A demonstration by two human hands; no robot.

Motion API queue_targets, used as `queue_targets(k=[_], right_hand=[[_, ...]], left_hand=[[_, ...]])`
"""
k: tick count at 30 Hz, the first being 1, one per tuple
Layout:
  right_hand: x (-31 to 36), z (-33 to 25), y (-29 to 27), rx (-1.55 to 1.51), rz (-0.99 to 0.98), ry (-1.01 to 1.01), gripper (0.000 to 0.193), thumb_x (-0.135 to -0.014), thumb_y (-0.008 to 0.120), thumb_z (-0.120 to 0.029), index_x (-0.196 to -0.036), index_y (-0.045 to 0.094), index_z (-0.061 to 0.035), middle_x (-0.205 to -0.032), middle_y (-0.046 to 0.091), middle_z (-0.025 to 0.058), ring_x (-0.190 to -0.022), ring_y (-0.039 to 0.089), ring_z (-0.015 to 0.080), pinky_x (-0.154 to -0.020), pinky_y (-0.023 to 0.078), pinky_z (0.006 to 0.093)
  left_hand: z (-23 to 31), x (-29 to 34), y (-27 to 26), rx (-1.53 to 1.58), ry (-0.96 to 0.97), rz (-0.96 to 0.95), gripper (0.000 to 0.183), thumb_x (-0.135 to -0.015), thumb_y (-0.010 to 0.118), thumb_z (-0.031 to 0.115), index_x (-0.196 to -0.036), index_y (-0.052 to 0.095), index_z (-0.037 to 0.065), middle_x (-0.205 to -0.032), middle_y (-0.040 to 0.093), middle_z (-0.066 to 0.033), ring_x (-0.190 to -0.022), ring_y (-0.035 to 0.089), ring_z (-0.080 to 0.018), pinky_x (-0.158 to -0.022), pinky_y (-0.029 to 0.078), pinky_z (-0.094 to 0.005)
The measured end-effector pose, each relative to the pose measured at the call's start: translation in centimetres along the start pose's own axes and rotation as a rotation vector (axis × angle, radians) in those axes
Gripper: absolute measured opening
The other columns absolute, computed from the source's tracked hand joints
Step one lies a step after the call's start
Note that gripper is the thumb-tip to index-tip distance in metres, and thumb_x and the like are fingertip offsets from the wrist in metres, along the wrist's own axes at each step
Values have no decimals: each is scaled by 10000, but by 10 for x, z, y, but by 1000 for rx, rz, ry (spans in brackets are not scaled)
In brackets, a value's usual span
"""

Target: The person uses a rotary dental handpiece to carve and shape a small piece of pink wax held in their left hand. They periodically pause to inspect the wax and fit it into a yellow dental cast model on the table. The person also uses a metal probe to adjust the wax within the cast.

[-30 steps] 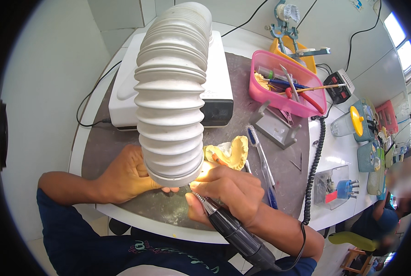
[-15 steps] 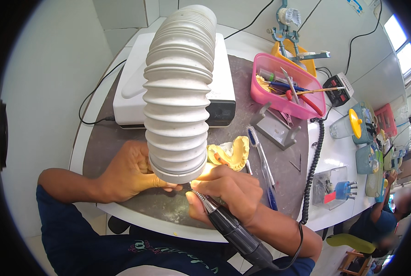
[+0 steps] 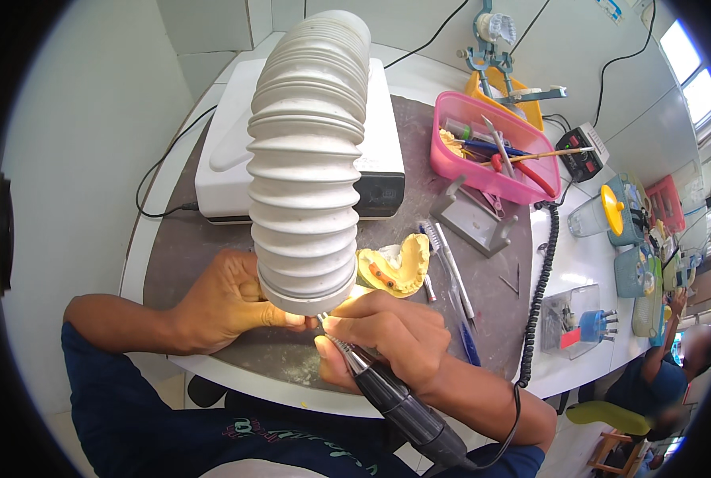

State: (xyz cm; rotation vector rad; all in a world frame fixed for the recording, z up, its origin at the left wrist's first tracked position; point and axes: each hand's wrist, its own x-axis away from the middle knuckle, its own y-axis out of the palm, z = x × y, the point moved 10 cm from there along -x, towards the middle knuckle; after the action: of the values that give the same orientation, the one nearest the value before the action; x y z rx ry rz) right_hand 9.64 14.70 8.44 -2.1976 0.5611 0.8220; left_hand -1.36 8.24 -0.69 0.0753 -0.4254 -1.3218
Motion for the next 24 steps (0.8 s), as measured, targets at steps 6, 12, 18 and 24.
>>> queue_targets(k=[6,12,18,24], right_hand=[[-1,-1,3,4,-41,21,270,-702,821,-34,-900,638,-9,-756,679,125,-583,668,193,-506,512,266],[-1,-1,3,10,-34,14,252,-708,821,-39,-885,644,-8,-755,678,123,-585,668,193,-508,512,269],[-2,-2,4,7,-54,-11,265,-710,830,-48,-896,645,-11,-752,674,119,-592,671,189,-505,512,271],[-2,0,4,-7,-58,-3,280,-703,834,-43,-908,647,-13,-752,676,118,-593,672,184,-502,509,266]], left_hand=[[2,0,4,-30,42,-49,251,-899,675,10,-1139,616,-37,-1047,712,-116,-966,670,-135,-869,544,-266],[0,-2,5,17,30,-63,254,-906,657,-5,-1151,601,-37,-1067,703,-120,-984,668,-142,-889,546,-272],[-2,-1,6,86,17,-67,253,-910,655,3,-1154,598,-35,-1047,700,-113,-974,668,-148,-879,557,-283],[-5,0,6,95,-38,-94,250,-915,666,36,-1148,604,-29,-1025,697,-102,-943,663,-139,-831,567,-276]])
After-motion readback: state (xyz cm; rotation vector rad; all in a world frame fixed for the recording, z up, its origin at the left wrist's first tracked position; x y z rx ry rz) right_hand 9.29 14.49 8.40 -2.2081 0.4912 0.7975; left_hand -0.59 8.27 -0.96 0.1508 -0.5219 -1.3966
